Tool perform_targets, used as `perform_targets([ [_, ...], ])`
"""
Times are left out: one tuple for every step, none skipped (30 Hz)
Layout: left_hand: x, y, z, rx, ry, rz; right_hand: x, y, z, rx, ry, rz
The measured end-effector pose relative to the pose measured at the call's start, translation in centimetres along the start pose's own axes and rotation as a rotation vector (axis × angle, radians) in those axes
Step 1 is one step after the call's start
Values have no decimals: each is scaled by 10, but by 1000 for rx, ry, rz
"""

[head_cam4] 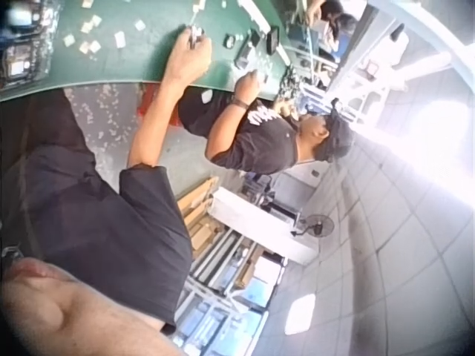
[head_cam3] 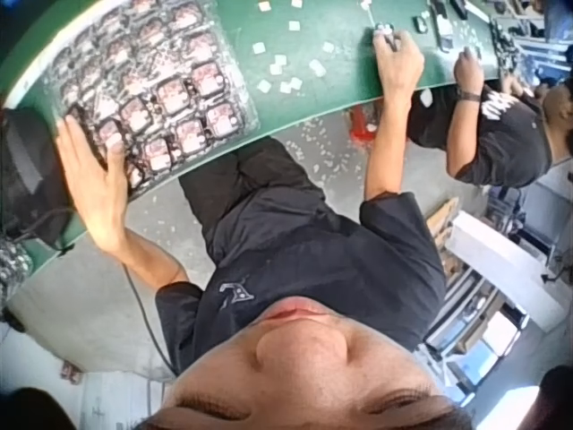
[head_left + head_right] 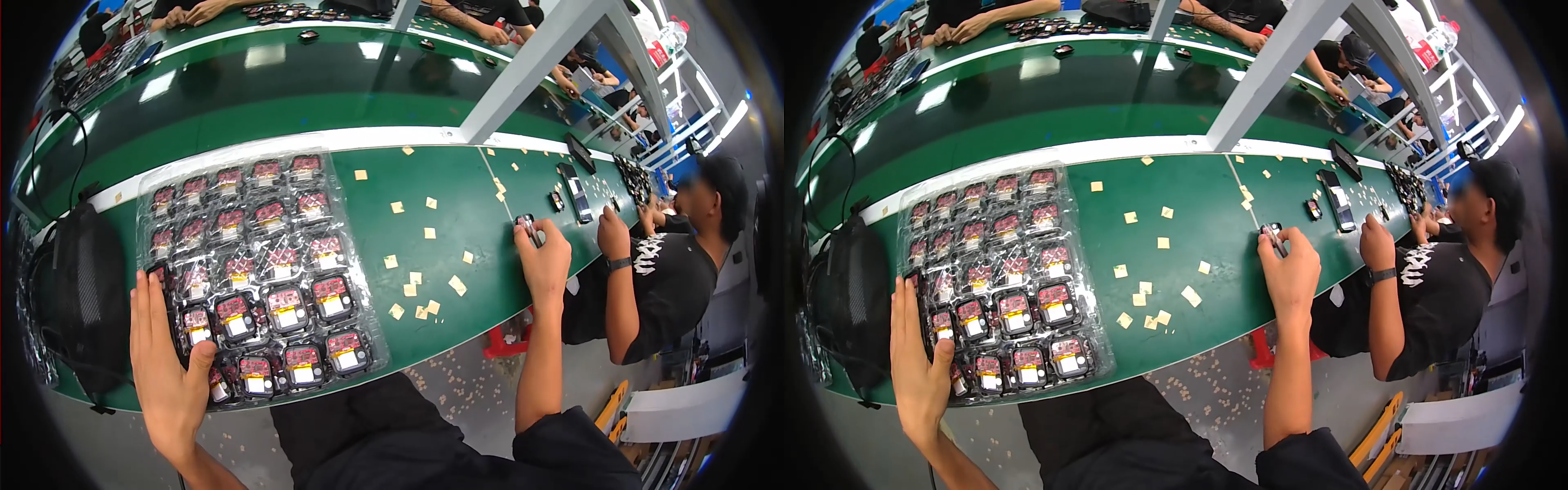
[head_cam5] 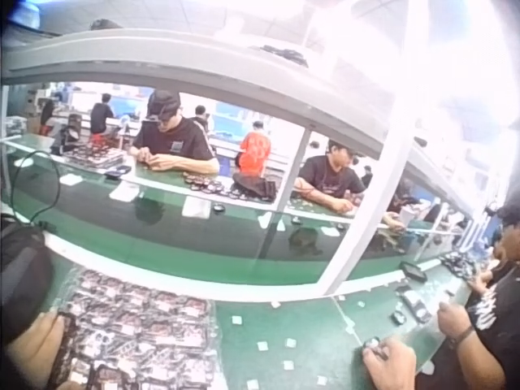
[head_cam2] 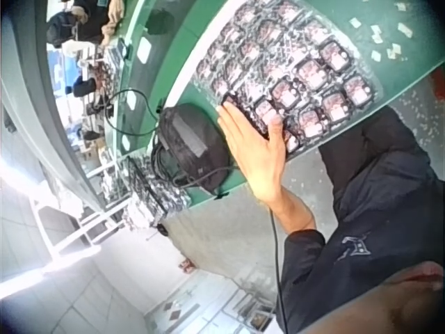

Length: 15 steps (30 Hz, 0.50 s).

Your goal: The worker is manually assembling small electronic modules, placing components into trays and using tweezers for precise assembly.

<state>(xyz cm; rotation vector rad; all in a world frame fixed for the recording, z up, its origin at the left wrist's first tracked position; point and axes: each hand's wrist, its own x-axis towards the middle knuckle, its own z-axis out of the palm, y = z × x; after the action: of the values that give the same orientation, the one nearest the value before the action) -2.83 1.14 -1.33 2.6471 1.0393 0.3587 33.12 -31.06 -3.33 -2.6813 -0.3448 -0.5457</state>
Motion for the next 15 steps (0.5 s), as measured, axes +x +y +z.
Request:
perform_targets([
  [0, 1, -1, 11, 1, 2, -7, -16, -5, 110, -43, 9],
  [0, 0, -1, 25, 2, 0, -14, -27, -7, 222, -91, 18],
  [0, -2, 0, 35, 12, 23, -20, -28, -6, 319, -79, -12],
  [1, -3, 1, 47, 14, 50, -26, -34, -5, 398, -60, -74],
  [2, 0, 0, 57, 10, 44, -32, -40, -6, 432, -83, -83],
  [3, 3, -1, 67, 6, 38, -38, -48, -9, 467, -107, -91],
  [4, 4, -3, 69, 0, 30, -46, -57, -10, 521, -118, -95],
  [4, 5, -3, 68, -6, 22, -53, -66, -13, 572, -128, -99],
  [6, 4, 0, 75, -9, 30, -58, -74, -20, 565, -165, -110],
  [6, 5, 3, 63, -8, 20, -65, -82, -20, 580, -181, -113],
  [5, 6, 2, 81, -21, 0, -73, -89, -19, 651, -191, -159],
  [5, 7, 1, 97, -35, -17, -80, -96, -20, 720, -198, -203],
  [4, 5, 0, 87, -43, -29, -85, -102, -24, 750, -209, -237],
  [3, 5, -2, 100, -43, -42, -90, -109, -27, 763, -221, -238],
  [3, 6, -3, 114, -54, -44, -94, -115, -30, 809, -219, -322],
])
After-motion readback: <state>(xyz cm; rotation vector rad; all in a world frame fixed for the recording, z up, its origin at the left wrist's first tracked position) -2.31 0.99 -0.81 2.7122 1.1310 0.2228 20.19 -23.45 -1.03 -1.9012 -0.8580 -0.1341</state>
